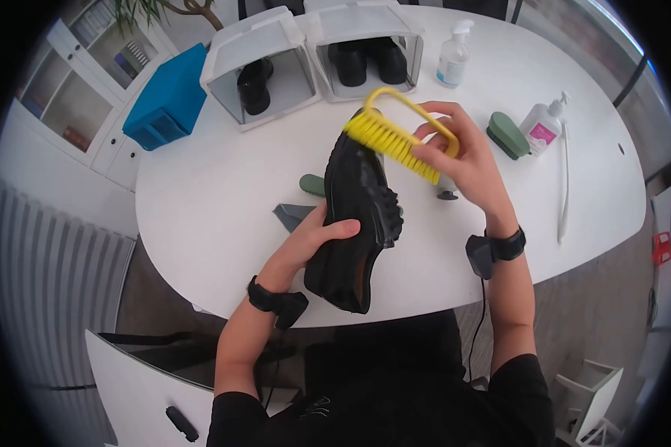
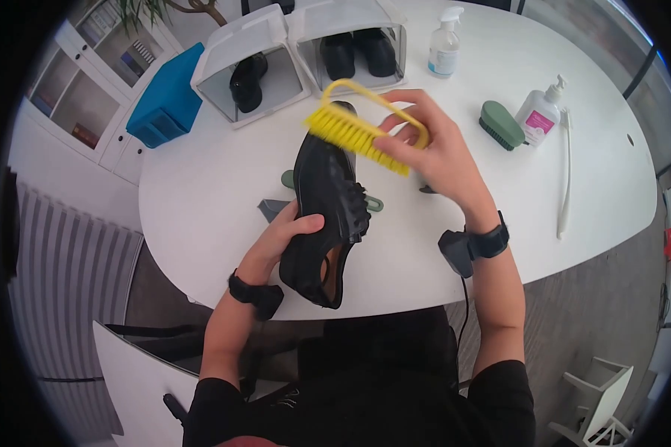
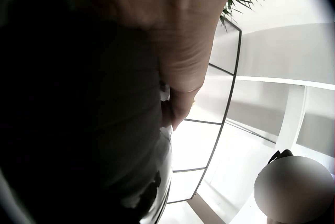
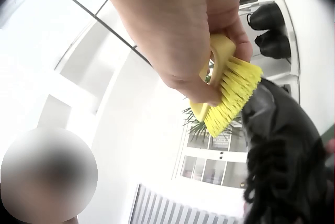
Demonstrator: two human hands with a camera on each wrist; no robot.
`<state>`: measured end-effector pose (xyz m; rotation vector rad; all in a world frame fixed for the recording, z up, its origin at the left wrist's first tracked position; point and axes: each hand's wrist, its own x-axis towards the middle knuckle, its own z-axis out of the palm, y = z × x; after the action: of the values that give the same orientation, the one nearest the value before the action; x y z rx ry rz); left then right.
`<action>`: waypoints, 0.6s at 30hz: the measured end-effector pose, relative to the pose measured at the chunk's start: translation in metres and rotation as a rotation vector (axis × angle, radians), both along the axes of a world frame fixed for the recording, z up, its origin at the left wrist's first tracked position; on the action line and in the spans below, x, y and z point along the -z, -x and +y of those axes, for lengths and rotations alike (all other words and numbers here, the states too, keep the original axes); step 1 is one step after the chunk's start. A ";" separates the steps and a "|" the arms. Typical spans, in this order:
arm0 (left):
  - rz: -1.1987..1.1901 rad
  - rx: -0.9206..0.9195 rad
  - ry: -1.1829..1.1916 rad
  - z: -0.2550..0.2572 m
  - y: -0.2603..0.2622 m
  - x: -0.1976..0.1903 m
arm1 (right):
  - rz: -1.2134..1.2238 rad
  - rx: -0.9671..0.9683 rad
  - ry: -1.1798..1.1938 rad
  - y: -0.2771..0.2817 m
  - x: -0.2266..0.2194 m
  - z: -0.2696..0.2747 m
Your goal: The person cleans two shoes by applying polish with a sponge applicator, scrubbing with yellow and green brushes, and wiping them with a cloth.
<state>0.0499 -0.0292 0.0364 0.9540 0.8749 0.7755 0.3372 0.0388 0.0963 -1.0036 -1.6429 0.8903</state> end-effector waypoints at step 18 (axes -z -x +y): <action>0.077 0.063 -0.065 -0.002 -0.005 -0.002 | -0.163 0.076 -0.222 0.017 0.010 -0.006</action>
<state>0.0548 -0.0308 0.0381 1.0700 0.8865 0.7213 0.3198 0.0329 0.0862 -0.9966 -1.7828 0.5729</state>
